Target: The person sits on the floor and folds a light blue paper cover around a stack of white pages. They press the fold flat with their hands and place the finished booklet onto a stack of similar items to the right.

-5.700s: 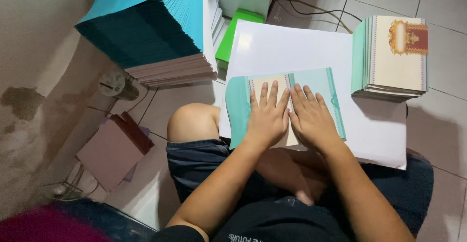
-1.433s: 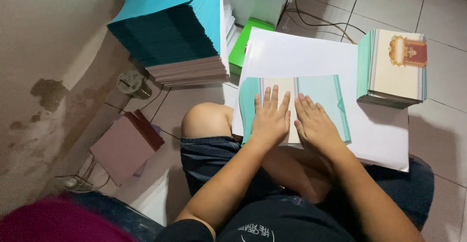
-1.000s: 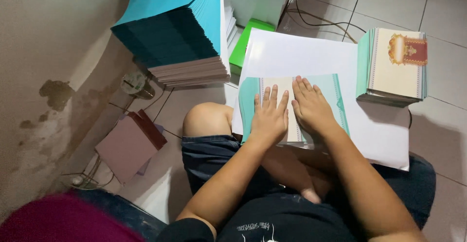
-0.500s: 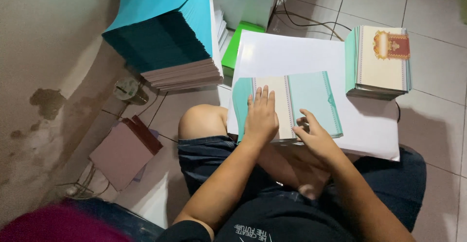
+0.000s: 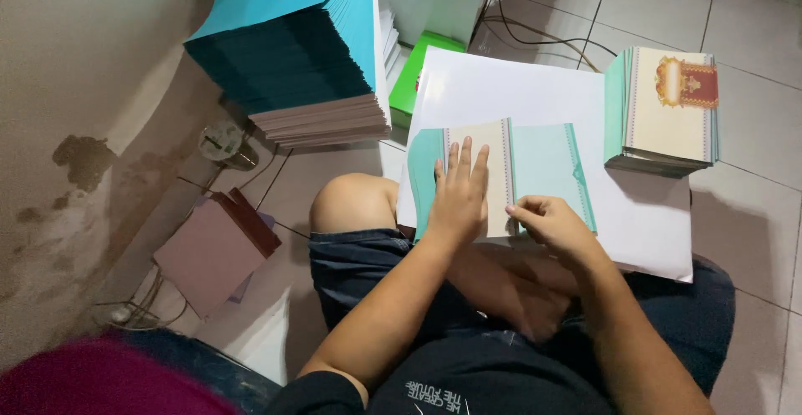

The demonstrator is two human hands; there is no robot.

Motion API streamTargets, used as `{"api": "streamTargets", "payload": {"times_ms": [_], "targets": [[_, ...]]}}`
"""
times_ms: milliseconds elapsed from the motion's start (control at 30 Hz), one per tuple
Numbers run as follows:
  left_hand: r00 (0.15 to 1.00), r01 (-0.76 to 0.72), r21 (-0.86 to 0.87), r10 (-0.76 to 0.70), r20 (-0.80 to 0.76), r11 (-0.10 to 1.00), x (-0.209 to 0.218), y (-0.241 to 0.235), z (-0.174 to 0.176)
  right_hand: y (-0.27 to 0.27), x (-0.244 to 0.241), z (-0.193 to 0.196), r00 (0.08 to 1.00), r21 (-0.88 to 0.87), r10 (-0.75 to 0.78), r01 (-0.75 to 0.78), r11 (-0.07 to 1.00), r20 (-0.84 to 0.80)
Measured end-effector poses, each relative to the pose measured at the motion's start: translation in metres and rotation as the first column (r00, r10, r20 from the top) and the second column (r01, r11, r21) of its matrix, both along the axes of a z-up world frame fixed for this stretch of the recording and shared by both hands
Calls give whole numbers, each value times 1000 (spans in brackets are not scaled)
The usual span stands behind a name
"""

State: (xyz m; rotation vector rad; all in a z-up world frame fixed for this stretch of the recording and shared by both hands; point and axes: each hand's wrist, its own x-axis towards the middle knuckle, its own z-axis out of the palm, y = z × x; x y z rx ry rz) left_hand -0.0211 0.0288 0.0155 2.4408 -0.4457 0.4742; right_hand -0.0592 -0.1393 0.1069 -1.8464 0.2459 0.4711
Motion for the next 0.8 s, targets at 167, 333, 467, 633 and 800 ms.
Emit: {"api": "streamTargets", "payload": {"times_ms": [167, 333, 467, 633, 800], "targets": [[941, -50, 104, 12, 338, 993, -11, -4, 24, 1, -18, -9, 847, -686, 362, 4, 728, 389], [825, -31, -59, 58, 562, 998, -18, 8, 73, -18, -27, 30, 500, -710, 514, 386, 589, 697], [928, 88, -438, 86, 363, 895, -19, 18, 72, -17, -20, 27, 473, -313, 105, 386, 868, 875], [993, -121, -785, 62, -105, 608, -22, 17, 71, 0, -4, 2, 842, -154, -142, 257, 954, 521], [977, -207, -142, 213, 25, 968, -2, 18, 30, -16, 17, -47, 876, -257, 15, 125, 958, 481]]}}
